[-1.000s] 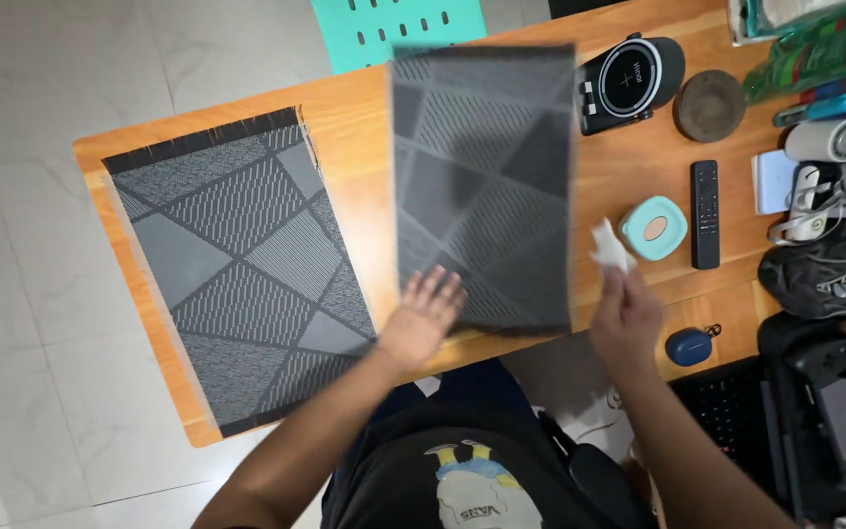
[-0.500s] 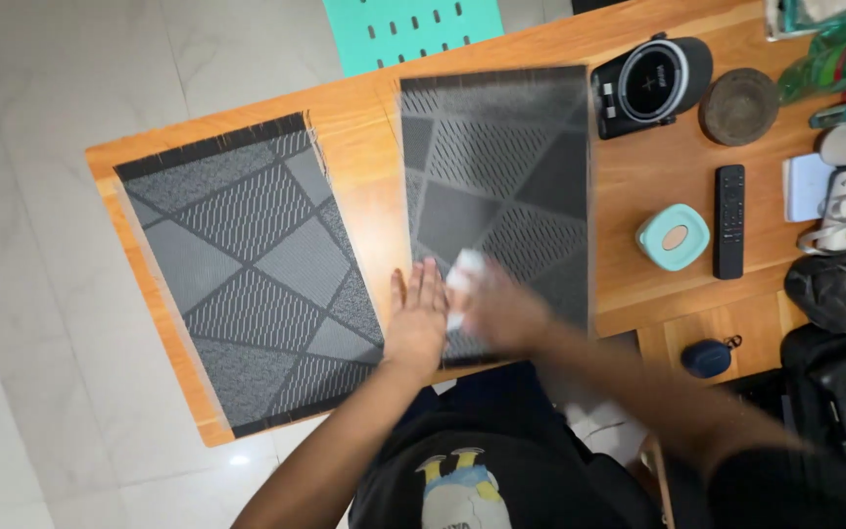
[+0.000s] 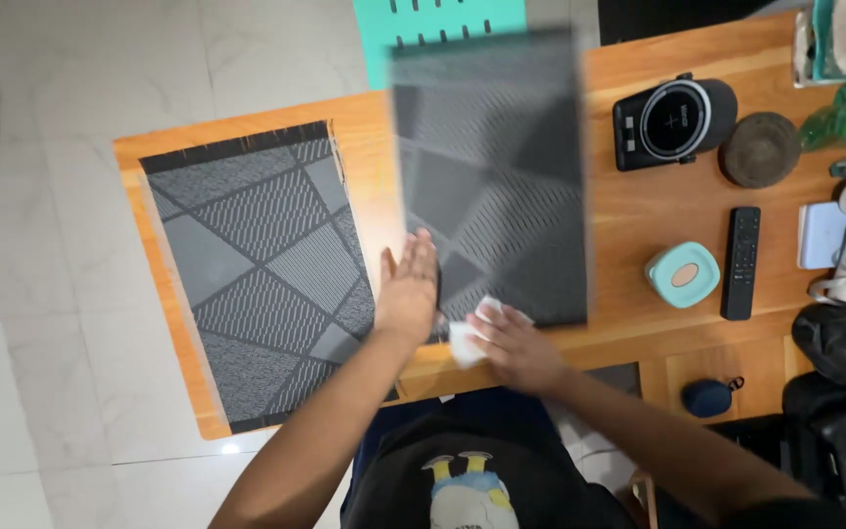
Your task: Cleaning a desk by wiping objects and organizing items.
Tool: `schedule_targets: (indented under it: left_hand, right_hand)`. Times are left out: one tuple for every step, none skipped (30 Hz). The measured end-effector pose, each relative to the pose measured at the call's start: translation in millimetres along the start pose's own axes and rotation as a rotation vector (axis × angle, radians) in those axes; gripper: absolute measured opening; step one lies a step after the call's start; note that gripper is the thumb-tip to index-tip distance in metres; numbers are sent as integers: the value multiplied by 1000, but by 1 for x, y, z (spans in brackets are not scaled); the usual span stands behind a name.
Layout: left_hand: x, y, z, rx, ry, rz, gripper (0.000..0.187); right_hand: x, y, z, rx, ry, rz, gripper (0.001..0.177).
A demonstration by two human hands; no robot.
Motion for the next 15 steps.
schedule_targets:
  left_hand:
    - [1, 4, -7, 1, 1, 9, 117]
    - [6, 15, -17, -31, 14, -38, 116]
    - [10, 26, -27, -62, 27, -86, 114]
    - [15, 31, -27, -59, 36, -88, 114]
    - [19, 36, -30, -10, 10, -99, 112]
    - [28, 45, -38, 47, -26, -105, 110]
    - [27, 49, -37, 59, -26, -103, 110]
    - [27, 48, -37, 39, -30, -106, 109]
    - [26, 48, -36, 19, -34, -109, 108]
    - [27, 50, -37, 20, -37, -111, 108]
    - [29, 50, -39, 16, -38, -109, 108]
    - [26, 49, -37, 5, -30, -112, 108]
    - [24, 48, -35, -1, -23, -119, 108]
    - [25, 47, -37, 31, -27, -109, 108]
    - [28, 46, -39, 64, -31, -99, 108]
  right_hand:
    - [-7, 17, 4, -3, 2, 9, 58]
    - [-8, 29, 12, -33, 72, 52, 54]
    - [-9, 41, 20, -63, 142, 95, 51]
    - [-47, 58, 38, -54, 142, 97, 51]
    - [-84, 85, 57, -33, 150, -58, 57]
    - [-116, 109, 73, -19, 146, -208, 63]
    - [-127, 118, 53, -16, 136, -202, 63]
    - [-138, 123, 42, 26, 285, -170, 59]
    - [-148, 127, 32, 68, 433, -136, 56]
    - [-136, 101, 23, 67, 430, -139, 56]
    - [-129, 67, 5, 119, 283, -41, 57]
    - [-124, 37, -11, 178, 145, 56, 58]
    - [-106, 25, -1, 185, 150, 49, 58]
    - [-86, 14, 5, -97, 117, 10, 56]
    - [-66, 1, 9, -380, 81, -30, 58]
Point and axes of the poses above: each hand's wrist, its own x-axis away from the middle knuckle, its own z-axis out of the back of the hand, y = z × x, the point moved 7 cm from there along -x, towards the middle knuckle, and after that the axes turned 8 degrees about -x, right-handed, at the moved point
